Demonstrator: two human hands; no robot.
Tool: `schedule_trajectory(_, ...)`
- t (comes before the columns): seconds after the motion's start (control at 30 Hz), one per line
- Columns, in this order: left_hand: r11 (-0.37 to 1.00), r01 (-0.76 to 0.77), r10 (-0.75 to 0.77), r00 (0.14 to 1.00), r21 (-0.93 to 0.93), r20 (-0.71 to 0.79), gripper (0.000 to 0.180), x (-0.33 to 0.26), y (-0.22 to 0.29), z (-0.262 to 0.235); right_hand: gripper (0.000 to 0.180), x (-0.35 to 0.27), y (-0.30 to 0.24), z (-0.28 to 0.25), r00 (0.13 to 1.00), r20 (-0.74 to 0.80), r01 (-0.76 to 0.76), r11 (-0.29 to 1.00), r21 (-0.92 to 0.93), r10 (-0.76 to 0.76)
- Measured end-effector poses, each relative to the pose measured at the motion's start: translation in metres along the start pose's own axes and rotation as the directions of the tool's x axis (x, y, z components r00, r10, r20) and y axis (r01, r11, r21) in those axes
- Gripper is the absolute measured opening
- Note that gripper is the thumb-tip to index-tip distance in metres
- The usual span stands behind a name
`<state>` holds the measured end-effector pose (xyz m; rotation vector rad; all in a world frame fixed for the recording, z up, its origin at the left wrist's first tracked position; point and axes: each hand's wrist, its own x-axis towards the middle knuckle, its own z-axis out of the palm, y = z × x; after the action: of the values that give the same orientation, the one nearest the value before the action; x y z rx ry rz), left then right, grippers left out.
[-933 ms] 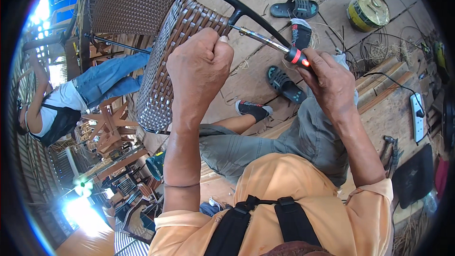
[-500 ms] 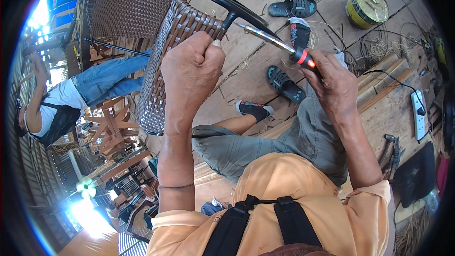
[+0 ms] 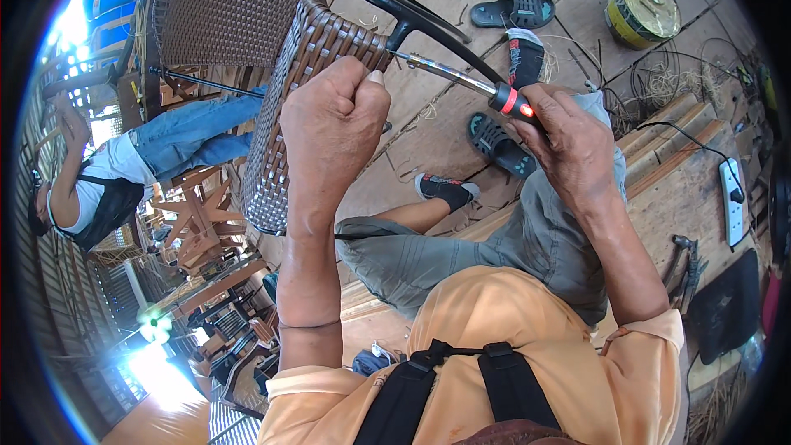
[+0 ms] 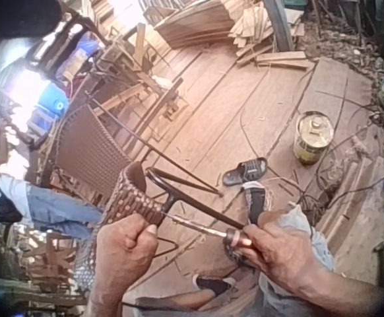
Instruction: Repairing the plastic weave of a chair using a heated tool to bond synthetic strands together.
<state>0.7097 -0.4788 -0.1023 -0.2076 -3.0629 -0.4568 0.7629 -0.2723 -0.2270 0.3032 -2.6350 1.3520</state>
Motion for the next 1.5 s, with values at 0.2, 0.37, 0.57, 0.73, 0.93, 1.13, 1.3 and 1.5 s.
schedule_trajectory(0.2, 1.0, -0.01, 0.01, 1.0, 0.0, -0.008, 0.016, 0.0, 0.001, 0.001, 0.031, 0.0, 0.001, 0.001, 1.0, -0.008, 0.002, 1.0, 0.007, -0.002)
schedule_trajectory(0.37, 1.0, -0.017, 0.017, 1.0, -0.013, -0.016, 0.016, -0.001, 0.0, 0.001, 0.029, 0.001, 0.0, 0.001, 1.0, 0.004, -0.001, 1.0, 0.018, 0.001)
schedule_trajectory(0.57, 0.999, 0.001, -0.001, 1.0, -0.045, -0.007, 0.016, -0.002, -0.001, 0.001, 0.028, 0.003, 0.0, -0.001, 1.0, 0.021, -0.002, 1.0, 0.018, 0.002)
schedule_trajectory(0.73, 0.998, 0.008, -0.008, 1.0, -0.059, 0.002, 0.016, -0.002, 0.0, 0.0, 0.03, 0.001, 0.001, 0.0, 1.0, 0.017, -0.003, 1.0, 0.016, 0.003)
schedule_trajectory(0.93, 0.998, 0.007, -0.007, 1.0, -0.067, 0.008, 0.016, -0.001, -0.001, 0.0, 0.032, 0.0, 0.001, 0.001, 1.0, -0.004, 0.015, 1.0, 0.011, -0.015)
schedule_trajectory(1.13, 0.998, 0.005, -0.005, 1.0, -0.063, 0.003, 0.015, -0.001, -0.001, 0.0, 0.032, 0.001, 0.0, -0.002, 0.999, -0.018, 0.026, 1.0, -0.008, -0.027)
schedule_trajectory(1.3, 0.999, -0.018, 0.017, 1.0, -0.052, -0.004, 0.015, -0.001, -0.002, -0.001, 0.032, 0.002, -0.002, -0.003, 0.999, -0.028, 0.045, 0.998, -0.035, -0.046)
schedule_trajectory(1.5, 0.984, 0.002, 0.012, 0.997, -0.177, 0.079, 0.018, -0.002, 0.0, -0.013, 0.033, -0.001, -0.006, -0.01, 0.995, -0.061, 0.08, 0.995, -0.061, -0.084)
